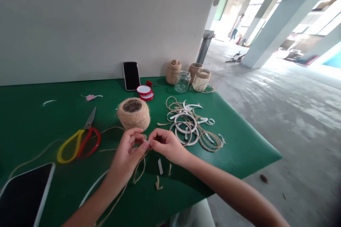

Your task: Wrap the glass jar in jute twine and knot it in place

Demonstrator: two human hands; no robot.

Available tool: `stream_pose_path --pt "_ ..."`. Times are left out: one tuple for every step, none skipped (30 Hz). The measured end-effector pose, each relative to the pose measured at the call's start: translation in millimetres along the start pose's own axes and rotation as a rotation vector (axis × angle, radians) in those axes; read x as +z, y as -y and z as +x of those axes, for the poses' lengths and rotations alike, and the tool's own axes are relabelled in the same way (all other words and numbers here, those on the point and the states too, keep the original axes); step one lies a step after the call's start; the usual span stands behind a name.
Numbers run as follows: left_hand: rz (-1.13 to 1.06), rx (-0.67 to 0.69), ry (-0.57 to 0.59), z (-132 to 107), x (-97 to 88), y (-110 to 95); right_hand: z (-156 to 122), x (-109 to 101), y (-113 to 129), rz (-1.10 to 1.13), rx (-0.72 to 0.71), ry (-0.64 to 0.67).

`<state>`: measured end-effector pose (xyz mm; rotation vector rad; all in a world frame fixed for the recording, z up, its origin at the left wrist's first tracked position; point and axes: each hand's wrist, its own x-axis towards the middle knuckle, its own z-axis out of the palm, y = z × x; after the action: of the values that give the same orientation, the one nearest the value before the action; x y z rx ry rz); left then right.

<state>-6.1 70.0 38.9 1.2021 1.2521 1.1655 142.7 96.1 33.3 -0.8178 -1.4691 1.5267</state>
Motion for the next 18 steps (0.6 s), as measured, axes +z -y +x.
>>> stream_pose_path --pt "0.026 0.036 -0.022 -0.4 -0.6 0.5 0.0 0.3 -0.9 -0.016 -0.004 -0.011" --pt "0.074 0.080 -0.038 -1.0 -1.2 0.5 0.1 0.5 -2.0 -0.027 -0.007 -0.022" --pt "0.140 0.135 -0.050 -1.8 -1.8 0.1 0.2 0.7 -3.0 -0.034 -0.009 -0.033" --pt "0.213 0.194 -0.057 -2.6 -2.4 -0.7 0.2 0.9 -3.9 -0.039 -0.011 -0.046" --pt "0.285 0.253 -0.056 -3.5 -2.9 -1.8 0.3 1.1 -4.7 -0.046 -0.014 -0.060" --pt "0.347 0.305 -0.046 -4.2 -3.3 -2.7 0.2 1.3 -5.4 -0.057 -0.019 -0.076" --pt "0.395 0.351 -0.035 -4.6 -3.6 -3.5 0.0 1.7 -5.8 -0.073 -0.025 -0.090" --pt "0.428 0.391 -0.033 -4.7 -3.9 -3.8 -0.3 2.1 -6.1 -0.090 -0.032 -0.101" --pt "0.456 0.421 -0.032 -4.6 -4.1 -3.6 -0.7 2.5 -6.2 -0.105 -0.039 -0.109" --pt "0.484 0.444 -0.028 -4.3 -4.4 -3.0 -1.1 2.9 -6.2 -0.118 -0.046 -0.115" --pt "0.510 0.464 -0.024 -4.0 -4.8 -2.0 -1.7 3.4 -6.0 -0.130 -0.050 -0.117" --pt "0.534 0.483 -0.022 -3.7 -5.2 -0.8 -2.2 3.7 -5.7 -0.141 -0.054 -0.121" --pt "0.560 0.503 -0.019 -3.5 -5.7 0.3 -2.7 4.0 -5.3 -0.154 -0.056 -0.125" --pt "0.587 0.522 -0.015 -3.5 -6.1 1.4 -3.1 4.2 -4.9 -0.171 -0.056 -0.129" --pt "0.617 0.542 -0.012 -3.6 -6.5 2.2 -3.4 4.3 -4.6 -0.189 -0.057 -0.133" --pt "0.649 0.561 -0.010 -3.8 -6.9 2.7 -3.7 4.5 -4.3 -0.206 -0.058 -0.136" --pt "0.679 0.577 -0.008 -4.0 -7.0 2.9 -3.9 4.6 -4.2 -0.221 -0.060 -0.140" --pt "0.705 0.589 -0.006 -4.3 -7.0 2.9 -4.1 4.7 -4.2 -0.233 -0.061 -0.144"
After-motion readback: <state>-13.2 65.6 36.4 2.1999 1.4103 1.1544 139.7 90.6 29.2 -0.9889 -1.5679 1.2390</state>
